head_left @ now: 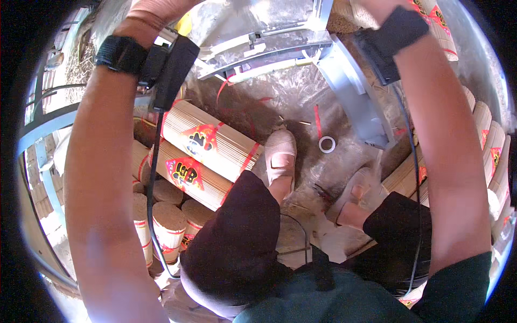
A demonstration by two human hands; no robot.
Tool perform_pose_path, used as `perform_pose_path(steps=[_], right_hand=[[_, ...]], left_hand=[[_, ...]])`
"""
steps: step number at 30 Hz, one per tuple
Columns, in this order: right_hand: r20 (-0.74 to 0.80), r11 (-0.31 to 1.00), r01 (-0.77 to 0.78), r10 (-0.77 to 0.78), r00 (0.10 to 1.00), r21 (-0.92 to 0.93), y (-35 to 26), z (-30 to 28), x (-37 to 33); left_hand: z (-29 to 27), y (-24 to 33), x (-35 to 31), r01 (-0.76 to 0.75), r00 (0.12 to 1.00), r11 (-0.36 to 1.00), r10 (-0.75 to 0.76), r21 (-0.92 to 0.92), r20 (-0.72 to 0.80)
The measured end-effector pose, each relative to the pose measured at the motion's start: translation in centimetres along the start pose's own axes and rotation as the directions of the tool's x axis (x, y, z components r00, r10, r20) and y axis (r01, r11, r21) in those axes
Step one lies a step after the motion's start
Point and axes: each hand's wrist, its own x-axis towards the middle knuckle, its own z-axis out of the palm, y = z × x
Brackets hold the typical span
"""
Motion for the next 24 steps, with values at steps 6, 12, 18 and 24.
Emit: perform_pose_path(steps=[6, 12, 18, 24], right_hand=[[0.111, 0.961, -0.236, 0.253, 0.961, -0.145, -0.6, -1.9, -0.1], [0.073, 0.947, -0.299, 0.309, 0.948, -0.116, -2.0, -1.8, -1.8], [0.115, 0.948, -0.281, 0.299, 0.947, -0.148, -2.3, -2.7, -2.8], [0.171, 0.956, -0.252, 0.276, 0.946, -0.148, -1.5, -3.1, -0.8]], left_hand=[[0.3, 2.3, 0.0, -0.039, 0.996, 0.999, 0.036, -0.033, -0.082], [0.5, 3.9, -2.4, -0.037, 0.992, 0.996, 0.045, 0.076, -0.117], [0.0, 5.5, -3.2, -0.038, 0.991, 0.999, 0.035, -0.018, -0.129], [0.8, 6.5, -8.1, -0.311, 0.875, 0.931, 0.202, -0.190, -0.441]])
